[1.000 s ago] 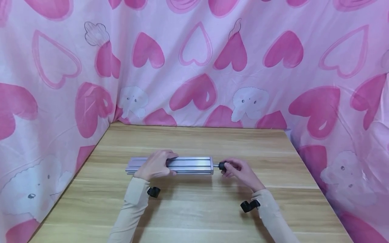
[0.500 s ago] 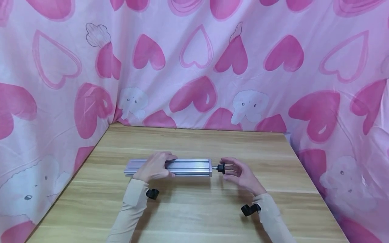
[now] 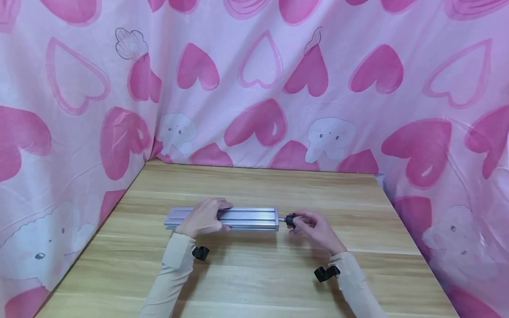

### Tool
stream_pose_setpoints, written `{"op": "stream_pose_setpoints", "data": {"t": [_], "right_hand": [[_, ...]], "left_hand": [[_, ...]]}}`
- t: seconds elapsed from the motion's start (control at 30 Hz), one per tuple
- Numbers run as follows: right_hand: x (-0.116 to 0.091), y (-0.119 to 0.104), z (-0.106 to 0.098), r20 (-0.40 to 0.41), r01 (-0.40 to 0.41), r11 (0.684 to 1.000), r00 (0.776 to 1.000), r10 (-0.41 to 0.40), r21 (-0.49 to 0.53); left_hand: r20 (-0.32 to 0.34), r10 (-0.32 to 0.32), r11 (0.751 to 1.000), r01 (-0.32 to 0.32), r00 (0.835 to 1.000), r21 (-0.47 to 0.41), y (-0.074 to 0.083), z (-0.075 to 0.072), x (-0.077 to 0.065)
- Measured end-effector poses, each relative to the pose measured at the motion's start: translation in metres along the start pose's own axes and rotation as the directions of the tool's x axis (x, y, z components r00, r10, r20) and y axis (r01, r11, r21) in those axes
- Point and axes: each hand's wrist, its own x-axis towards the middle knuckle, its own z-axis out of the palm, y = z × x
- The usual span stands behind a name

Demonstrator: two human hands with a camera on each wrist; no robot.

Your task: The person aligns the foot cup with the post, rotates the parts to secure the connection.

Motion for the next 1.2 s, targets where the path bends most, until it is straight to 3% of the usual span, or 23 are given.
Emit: {"op": "stream_pose_setpoints", "data": {"t": [0.13, 0.33, 0.53, 0.67, 0.87, 1.07, 1.2], "right_hand": [[0.0, -0.001, 0.001, 0.009, -0.061, 0.998, 0.998, 0.061, -0.003], [-0.0036, -0.0039, 0.0013, -0.05, -0.09, 0.996, 0.995, 0.088, -0.023], [-0.0021, -0.0047, 0.0006, -0.018, 0.014, 0.999, 1.0, -0.013, 0.035], [-0.0003, -0.0043, 0.0005, -0.015, 0.046, 0.999, 0.999, -0.046, 0.003], [0.0026, -0.0064, 0.0002, -0.05, -0.019, 0.999, 0.999, 0.017, -0.034], [0.0052, -0.0095, 0.0021, -0.006, -0.131, 0.991, 0.991, 0.131, 0.004], [0.0026, -0.0081, 0.0037, -0.028, -0.107, 0.993, 0.994, 0.106, -0.05]], "left_hand": [[0.006, -0.003, 1.0, 0.003, 1.0, -0.007, 0.0003, 0.0004, 0.0006], [0.012, -0.011, 1.0, 0.012, 1.0, -0.015, -0.0004, 0.0004, 0.0014], [0.013, 0.002, 1.0, -0.002, 1.0, -0.015, -0.0012, 0.0004, 0.0024], [0.022, -0.01, 1.0, 0.011, 1.0, -0.025, -0.0003, -0.0002, 0.0031], [0.047, -0.039, 0.998, 0.041, 0.998, -0.039, -0.0012, -0.002, 0.0044], [0.044, -0.026, 0.999, 0.028, 0.999, -0.047, -0.0019, -0.0043, 0.0053], [0.047, -0.037, 0.998, 0.039, 0.998, -0.058, -0.0019, -0.0043, 0.0022]]}}
